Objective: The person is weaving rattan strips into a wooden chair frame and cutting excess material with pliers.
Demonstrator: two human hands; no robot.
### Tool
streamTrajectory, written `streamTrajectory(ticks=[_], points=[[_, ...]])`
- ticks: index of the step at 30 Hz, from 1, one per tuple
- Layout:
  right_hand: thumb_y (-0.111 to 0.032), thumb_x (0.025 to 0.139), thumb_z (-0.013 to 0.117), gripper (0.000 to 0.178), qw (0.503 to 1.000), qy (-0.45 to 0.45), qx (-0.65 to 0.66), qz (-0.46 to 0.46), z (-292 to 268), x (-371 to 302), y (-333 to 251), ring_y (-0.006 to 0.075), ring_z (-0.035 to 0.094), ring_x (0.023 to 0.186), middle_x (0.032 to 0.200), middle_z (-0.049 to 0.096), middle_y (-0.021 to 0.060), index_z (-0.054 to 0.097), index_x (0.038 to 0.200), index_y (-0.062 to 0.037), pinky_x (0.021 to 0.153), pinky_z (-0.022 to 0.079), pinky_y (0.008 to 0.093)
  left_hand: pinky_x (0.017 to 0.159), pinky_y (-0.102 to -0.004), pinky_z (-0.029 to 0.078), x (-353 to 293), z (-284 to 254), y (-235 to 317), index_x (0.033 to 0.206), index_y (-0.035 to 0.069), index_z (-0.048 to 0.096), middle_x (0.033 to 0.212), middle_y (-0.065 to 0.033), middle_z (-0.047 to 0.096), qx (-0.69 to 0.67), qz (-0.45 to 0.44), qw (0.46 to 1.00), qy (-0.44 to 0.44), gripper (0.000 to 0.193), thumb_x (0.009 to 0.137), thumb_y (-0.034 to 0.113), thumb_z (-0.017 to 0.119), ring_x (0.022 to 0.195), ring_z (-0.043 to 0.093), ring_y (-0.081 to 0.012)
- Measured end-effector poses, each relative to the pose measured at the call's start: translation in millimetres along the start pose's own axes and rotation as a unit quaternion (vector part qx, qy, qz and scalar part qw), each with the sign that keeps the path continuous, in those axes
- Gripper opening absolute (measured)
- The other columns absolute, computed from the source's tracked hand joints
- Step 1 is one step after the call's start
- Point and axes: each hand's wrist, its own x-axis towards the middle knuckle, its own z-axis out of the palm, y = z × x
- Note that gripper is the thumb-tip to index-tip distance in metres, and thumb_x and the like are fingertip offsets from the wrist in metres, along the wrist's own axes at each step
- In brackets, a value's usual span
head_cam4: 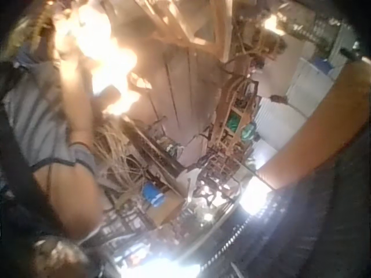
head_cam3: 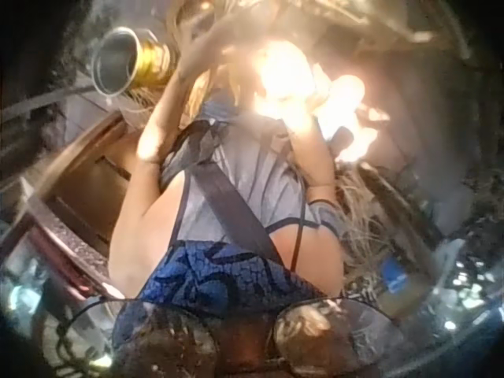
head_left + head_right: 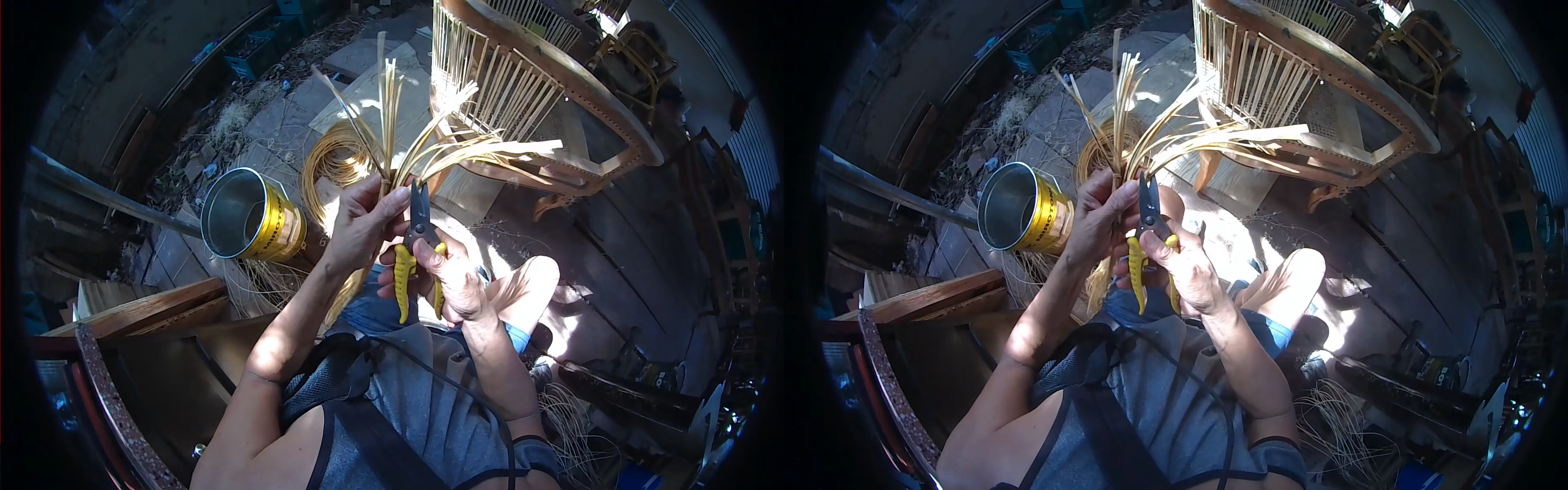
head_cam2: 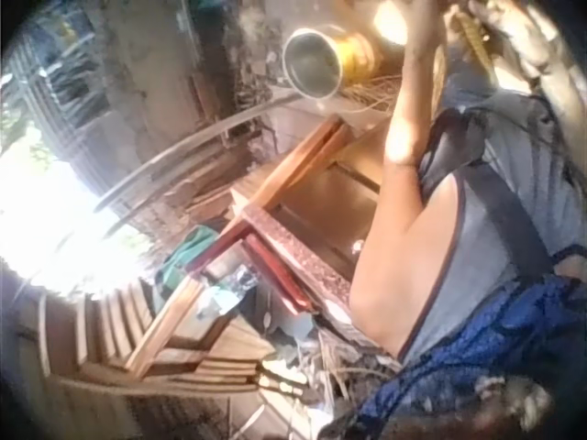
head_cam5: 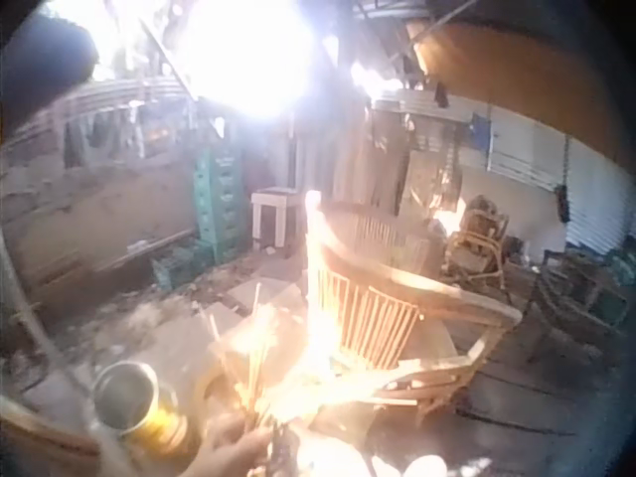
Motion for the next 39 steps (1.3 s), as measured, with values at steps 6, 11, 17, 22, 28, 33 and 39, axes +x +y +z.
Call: streamTrajectory(ticks=[6,11,17,22,28,33,39], points=[[-0.024,0.098,0.057,0.036,1.000,0.004,-0.028,-0.009,-3,0,-11,0.0241,0.069,0.089,0.100,0.064,0.0151,0.051,0.123,0.0010,0.077,0.060,0.0405,0.050,-0.0147,0.040,2,-2,-10,0.117,0.002,0.061,0.079,0.0048,0.057,0.024,0.056,0.997,-0.039,0.027,0.097,0.020,0.061,0.061,0.050,-0.0004],[-0.019,0.097,0.057,0.041,0.997,-0.008,-0.074,0.030,-3,-7,-29,0.0252,0.067,0.096,0.109,0.062,0.0154,0.045,0.130,0.0024,0.084,0.057,0.0395,0.059,-0.0183,0.047,-1,9,6,0.122,0.000,0.058,0.082,0.0008,0.061,0.055,0.043,0.997,-0.029,0.029,0.097,0.016,0.059,0.066,0.058,-0.0044],[-0.016,0.096,0.055,0.043,0.996,-0.002,-0.062,0.063,-12,-12,-32,0.0273,0.067,0.101,0.112,0.063,0.0179,0.044,0.132,0.0039,0.085,0.057,0.0384,0.063,-0.0226,0.052,7,6,-3,0.119,-0.003,0.057,0.084,-0.0036,0.063,0.049,0.029,0.997,-0.042,0.028,0.092,0.000,0.059,0.070,0.062,-0.0092],[-0.012,0.097,0.050,0.042,0.993,0.023,-0.114,0.033,-14,-17,-30,0.0339,0.066,0.101,0.116,0.060,0.0259,0.040,0.134,0.0046,0.089,0.055,0.0468,0.062,-0.0228,0.052,12,7,-18,0.118,-0.003,0.058,0.083,-0.0037,0.063,0.056,0.074,0.995,-0.045,0.026,0.092,0.001,0.059,0.068,0.063,-0.0097],[-0.011,0.097,0.050,0.042,0.994,0.046,-0.092,0.021,-18,-16,-30,0.0308,0.068,0.094,0.113,0.062,0.0233,0.040,0.135,0.0043,0.082,0.058,0.0410,0.063,-0.0228,0.052,15,9,-15,0.119,-0.002,0.060,0.085,-0.0035,0.064,0.072,0.055,0.996,-0.025,0.027,0.092,0.002,0.060,0.070,0.064,-0.0103],[-0.014,0.098,0.053,0.035,0.986,0.037,-0.165,0.017,-19,-14,-43,0.0181,0.066,0.087,0.103,0.063,0.0118,0.049,0.129,0.0007,0.077,0.056,0.0307,0.066,-0.0227,0.053,11,12,-5,0.118,-0.003,0.060,0.095,-0.0030,0.058,0.150,0.085,0.984,-0.048,0.028,0.091,-0.002,0.056,0.075,0.064,-0.0108],[-0.020,0.100,0.053,0.029,0.992,0.045,-0.109,0.053,-21,-8,-42,0.0156,0.062,0.070,0.089,0.061,0.0095,0.052,0.122,-0.0010,0.066,0.054,0.0286,0.067,-0.0231,0.052,9,14,-14,0.114,-0.005,0.059,0.101,-0.0040,0.048,0.134,0.172,0.975,-0.038,0.027,0.089,-0.009,0.052,0.080,0.061,-0.0106]])
